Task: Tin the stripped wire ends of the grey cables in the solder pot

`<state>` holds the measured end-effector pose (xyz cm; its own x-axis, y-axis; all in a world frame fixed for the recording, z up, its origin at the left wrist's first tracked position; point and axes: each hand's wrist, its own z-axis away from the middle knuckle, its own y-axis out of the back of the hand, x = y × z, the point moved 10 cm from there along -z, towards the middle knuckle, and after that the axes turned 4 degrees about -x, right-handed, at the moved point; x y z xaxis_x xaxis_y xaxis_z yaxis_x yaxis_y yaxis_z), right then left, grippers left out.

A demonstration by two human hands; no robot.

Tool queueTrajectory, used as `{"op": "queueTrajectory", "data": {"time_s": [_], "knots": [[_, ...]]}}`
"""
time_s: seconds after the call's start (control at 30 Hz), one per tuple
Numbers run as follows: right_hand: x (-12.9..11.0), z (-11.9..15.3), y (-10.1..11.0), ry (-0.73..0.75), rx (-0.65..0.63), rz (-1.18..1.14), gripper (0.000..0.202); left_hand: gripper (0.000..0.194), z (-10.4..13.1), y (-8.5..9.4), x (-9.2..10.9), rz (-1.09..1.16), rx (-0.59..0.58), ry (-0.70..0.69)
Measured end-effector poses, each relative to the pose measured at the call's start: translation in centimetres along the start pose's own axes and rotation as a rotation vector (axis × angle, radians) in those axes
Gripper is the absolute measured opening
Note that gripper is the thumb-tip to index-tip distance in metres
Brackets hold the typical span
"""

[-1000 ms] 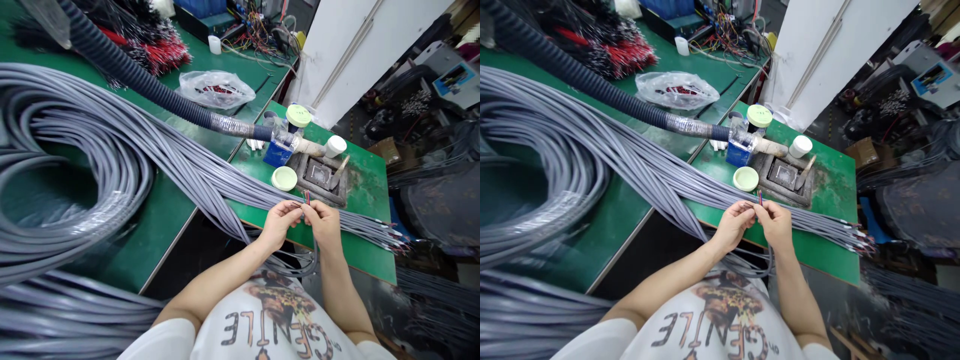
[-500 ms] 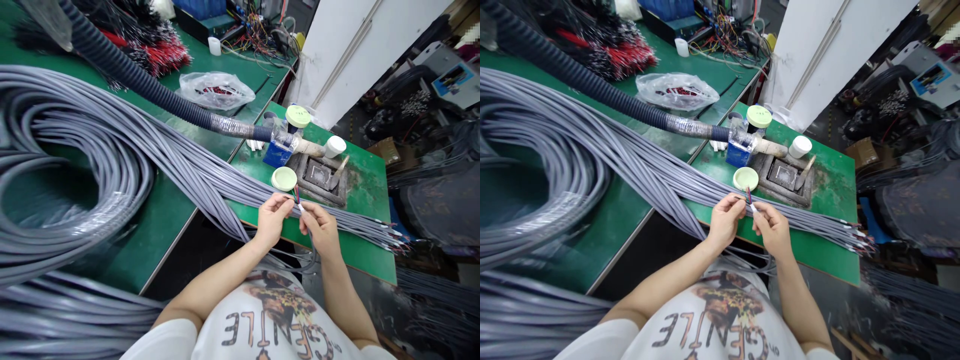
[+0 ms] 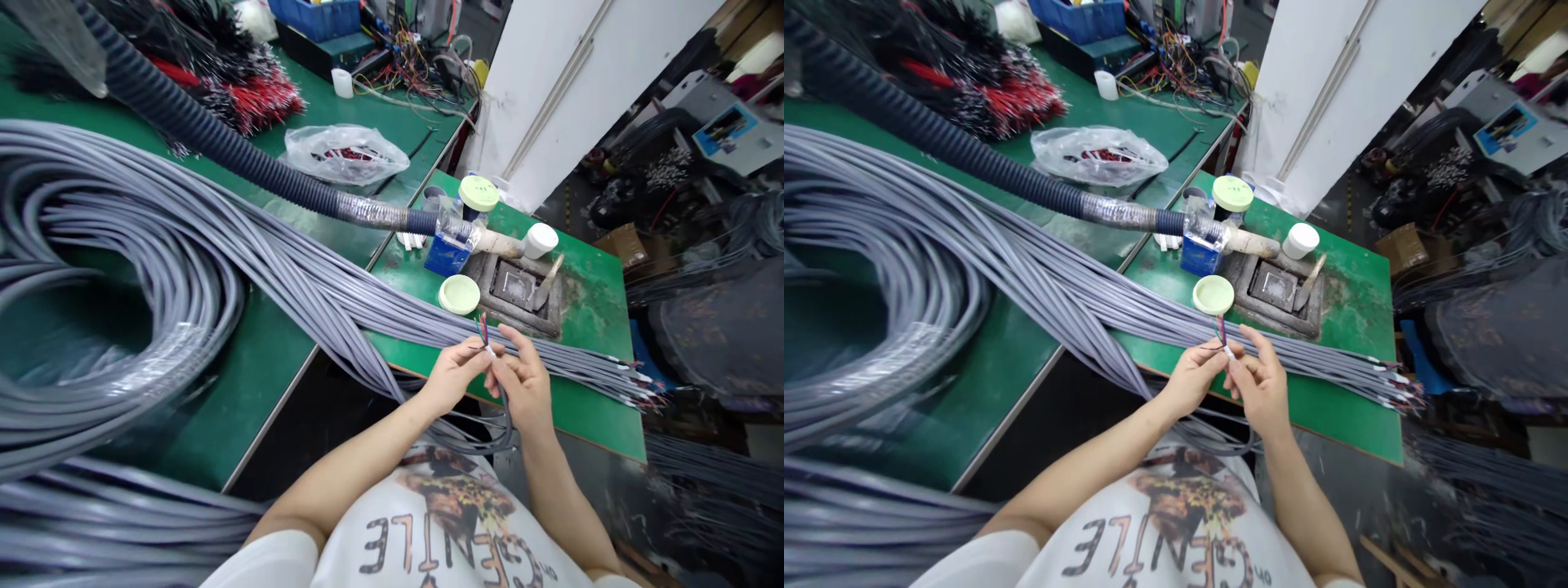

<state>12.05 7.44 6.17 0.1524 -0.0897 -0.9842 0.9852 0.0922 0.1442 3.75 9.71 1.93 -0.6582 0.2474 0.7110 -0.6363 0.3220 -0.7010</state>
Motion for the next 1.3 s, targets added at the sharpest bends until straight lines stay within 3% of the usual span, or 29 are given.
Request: {"op": "queueTrajectory", "data": {"time_s": [0.1,0.2,0.33,0.47,0.6,0.67,0.8,0.87,0.93,1.03,1.17,1.3], "knots": [[-0.9,-0.4,1.1,0.03,-0.022,0.157,0.042,0.027,0.1,-0.6,0.4,-0.009,-0.069,0.009],[-3.5,-1.1,3.2,0.14,0.072,0.394,0.019,0.025,0.3,-0.8,0.5,-0.088,-0.082,0.043],[-5.7,-2.3,1.7,0.205,-0.042,0.509,0.009,0.026,0.6,-1.5,-0.1,-0.108,-0.118,0.09],[-6.5,-2.2,0.6,0.252,0.002,0.478,0.011,0.028,0.7,-1.7,0.2,-0.134,-0.125,0.076],[-5.5,-2.9,0.8,0.239,0.084,0.373,0.015,0.029,0.8,-1.9,0.1,-0.158,-0.15,0.09],[-4.8,-3.9,1.7,0.221,0.13,0.249,0.016,0.029,1.1,-2.2,-0.5,-0.178,-0.167,0.104],[-4.9,-5.0,5.9,0.275,0.316,-0.077,0.015,0.029,1.7,-2.6,-2.0,-0.2,-0.194,0.172],[-5.6,-4.8,6.8,0.276,0.296,-0.026,0.013,0.028,1.7,-1.8,-2.1,-0.186,-0.128,0.195],[-6.1,-4.1,6.1,0.227,0.186,0.186,0.014,0.027,1.4,-1.0,-1.6,-0.186,-0.073,0.186],[-6.1,-2.8,3.7,0.186,0.036,0.478,0.016,0.025,1.0,-1.0,-0.8,-0.182,-0.084,0.153],[-6.9,-1.9,1.2,0.284,0.022,0.657,0.018,0.024,0.9,-1.1,-0.4,-0.197,-0.078,0.109],[-7.3,-1.9,1.0,0.342,0.052,0.629,0.02,0.022,1.0,-0.8,0.0,-0.229,-0.052,0.065]]}}
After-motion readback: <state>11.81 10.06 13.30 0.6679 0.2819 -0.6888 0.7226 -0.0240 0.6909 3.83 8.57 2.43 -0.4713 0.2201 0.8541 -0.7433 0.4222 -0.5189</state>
